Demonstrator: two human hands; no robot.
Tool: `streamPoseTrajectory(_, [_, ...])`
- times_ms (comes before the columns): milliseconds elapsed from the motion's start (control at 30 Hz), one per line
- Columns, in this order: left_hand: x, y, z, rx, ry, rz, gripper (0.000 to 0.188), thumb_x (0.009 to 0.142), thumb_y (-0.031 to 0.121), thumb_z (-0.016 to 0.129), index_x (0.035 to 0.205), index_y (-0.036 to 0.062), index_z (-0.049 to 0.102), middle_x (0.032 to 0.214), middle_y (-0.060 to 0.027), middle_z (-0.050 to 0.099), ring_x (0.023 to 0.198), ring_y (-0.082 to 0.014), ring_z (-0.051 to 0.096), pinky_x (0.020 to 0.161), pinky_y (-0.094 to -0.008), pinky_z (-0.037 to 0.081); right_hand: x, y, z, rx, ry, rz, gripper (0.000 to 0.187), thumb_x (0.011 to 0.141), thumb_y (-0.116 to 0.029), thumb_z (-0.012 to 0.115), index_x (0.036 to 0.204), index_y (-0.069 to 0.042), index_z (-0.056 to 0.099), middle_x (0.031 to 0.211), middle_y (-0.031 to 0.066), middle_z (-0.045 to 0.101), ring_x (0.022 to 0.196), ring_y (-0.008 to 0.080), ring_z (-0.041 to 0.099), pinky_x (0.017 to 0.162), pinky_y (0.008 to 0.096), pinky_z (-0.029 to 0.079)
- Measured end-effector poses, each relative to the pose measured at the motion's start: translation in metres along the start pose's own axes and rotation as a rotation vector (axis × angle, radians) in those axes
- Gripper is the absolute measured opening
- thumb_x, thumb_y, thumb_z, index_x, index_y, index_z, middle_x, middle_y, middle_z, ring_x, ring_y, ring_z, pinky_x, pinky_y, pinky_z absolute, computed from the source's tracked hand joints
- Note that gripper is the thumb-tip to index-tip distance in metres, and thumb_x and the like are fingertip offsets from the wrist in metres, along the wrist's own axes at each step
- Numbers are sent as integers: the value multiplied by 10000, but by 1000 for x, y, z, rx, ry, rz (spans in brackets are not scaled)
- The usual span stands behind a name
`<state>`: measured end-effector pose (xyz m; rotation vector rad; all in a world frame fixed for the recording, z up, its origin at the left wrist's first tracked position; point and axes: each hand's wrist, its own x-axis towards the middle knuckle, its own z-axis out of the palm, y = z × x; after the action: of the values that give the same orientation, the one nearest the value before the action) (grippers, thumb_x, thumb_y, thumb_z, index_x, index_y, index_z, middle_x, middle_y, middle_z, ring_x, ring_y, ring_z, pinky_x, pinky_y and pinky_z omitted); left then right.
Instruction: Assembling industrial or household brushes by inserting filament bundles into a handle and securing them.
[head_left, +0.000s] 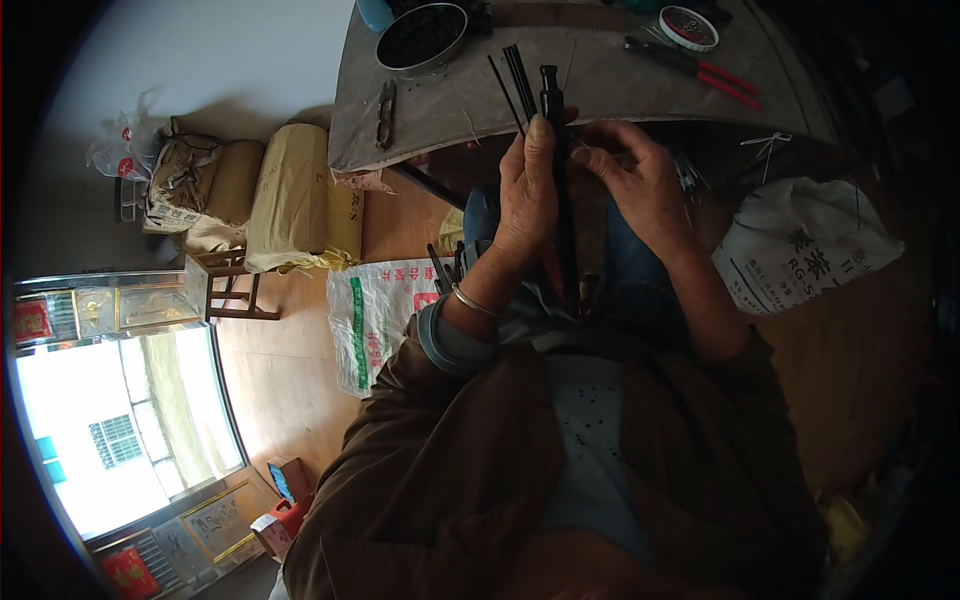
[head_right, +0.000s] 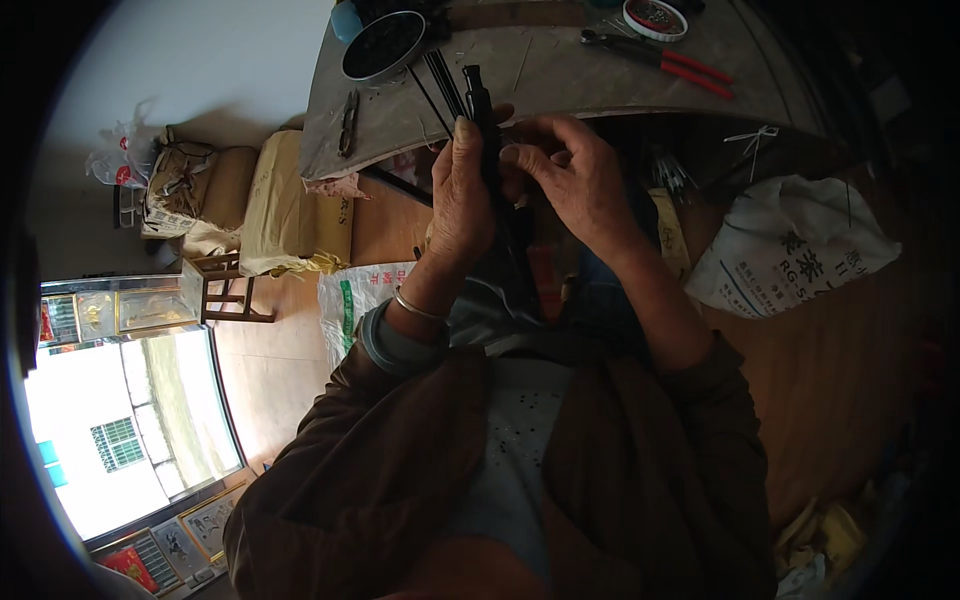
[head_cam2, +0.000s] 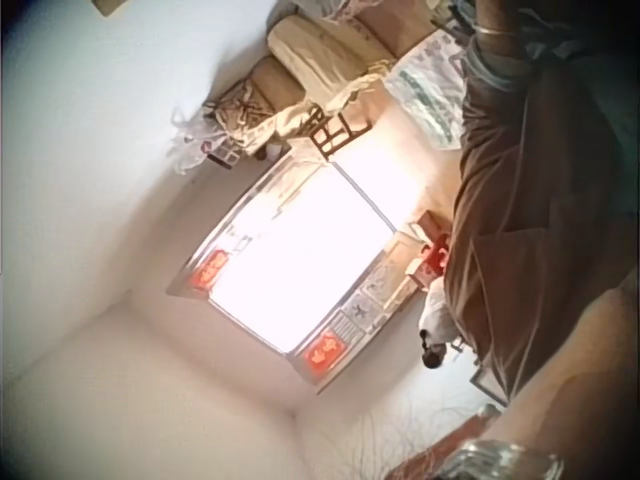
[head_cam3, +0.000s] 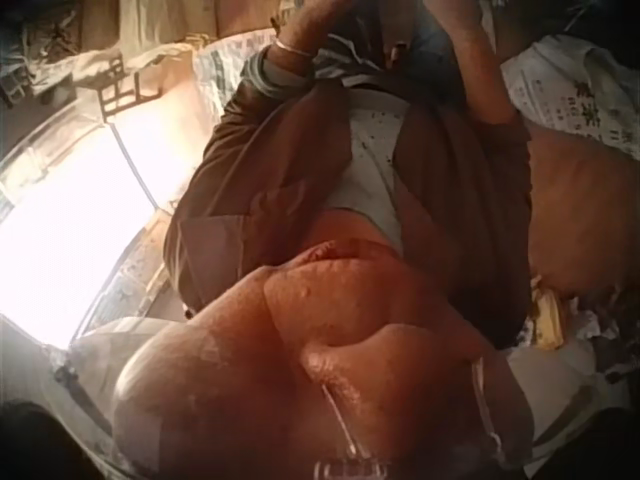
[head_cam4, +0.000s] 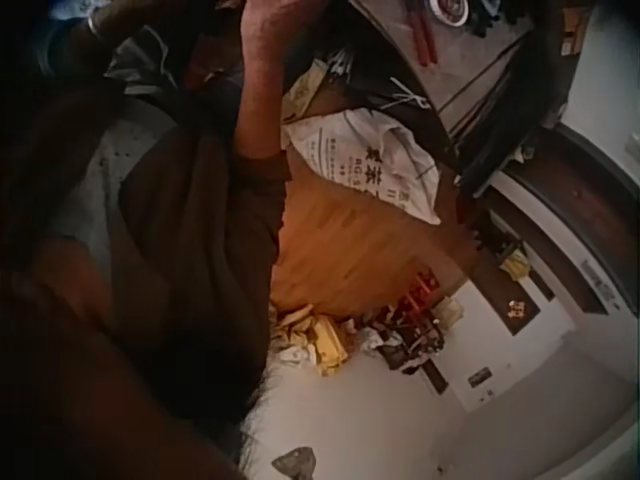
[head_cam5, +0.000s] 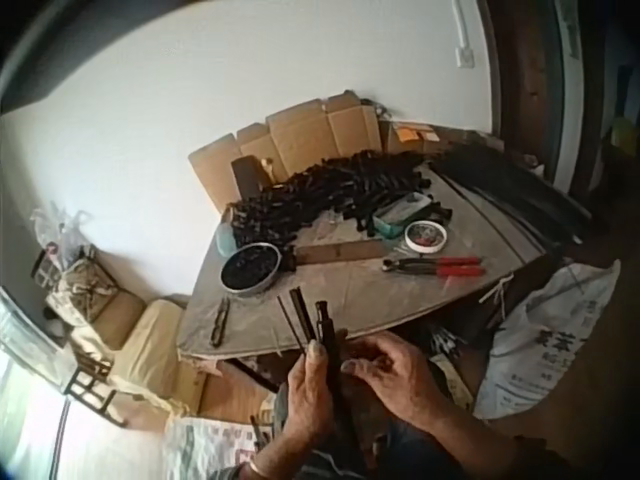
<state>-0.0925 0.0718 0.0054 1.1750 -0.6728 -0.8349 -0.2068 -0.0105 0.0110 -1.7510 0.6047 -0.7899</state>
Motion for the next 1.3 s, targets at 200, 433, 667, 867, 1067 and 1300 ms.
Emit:
streamPoseTrajectory(200, [-4,-2,5,10,54,26,519,996,470,403,1190,18,569,768,38,486,650,-29,426,565,-189,361,-10,7,11,512,-14,246,179,960,-161,540,979,5,605,848,34,654,746,92,632,721,229,505])
streamPoseTrajectory(433, [-4,1,16,48,37,66,493,1016,434,353,1212,17,528,647,23,457,526,-59,412,476,-209,350,-7,4,2,-2,167,-4,207,985,-202,496,979,-20,594,785,11,620,713,66,598,677,230,490])
streamPoseTrajectory(667, [-6,-8,12,66,-23,126,467,1025,398,343,1249,18,496,691,14,460,553,-66,429,491,-204,371,-11,34,3,314,-25,161,220,987,-213,492,963,-15,584,778,10,611,701,63,573,659,228,464])
streamPoseTrajectory(867, [-8,-5,13,78,-139,161,473,1003,411,412,1233,5,492,686,3,463,552,-85,462,525,-224,413,37,38,-86,-334,312,-102,187,938,-190,568,948,-8,607,811,28,629,733,115,590,681,276,475])
streamPoseTrajectory(1067, [-7,-3,9,-160,-259,-112,427,984,438,450,1033,28,558,609,16,489,500,-81,467,488,-205,374,80,66,-160,-1224,202,-280,255,799,-318,703,881,-89,628,983,45,625,977,249,547,836,381,411])
streamPoseTrajectory(1300, [-1,-17,5,-51,-2,-28,445,989,469,412,967,32,495,602,7,406,444,-84,373,404,-243,324,81,52,-153,-1119,85,-338,223,866,-254,642,866,-52,548,872,82,597,854,282,566,737,412,432])
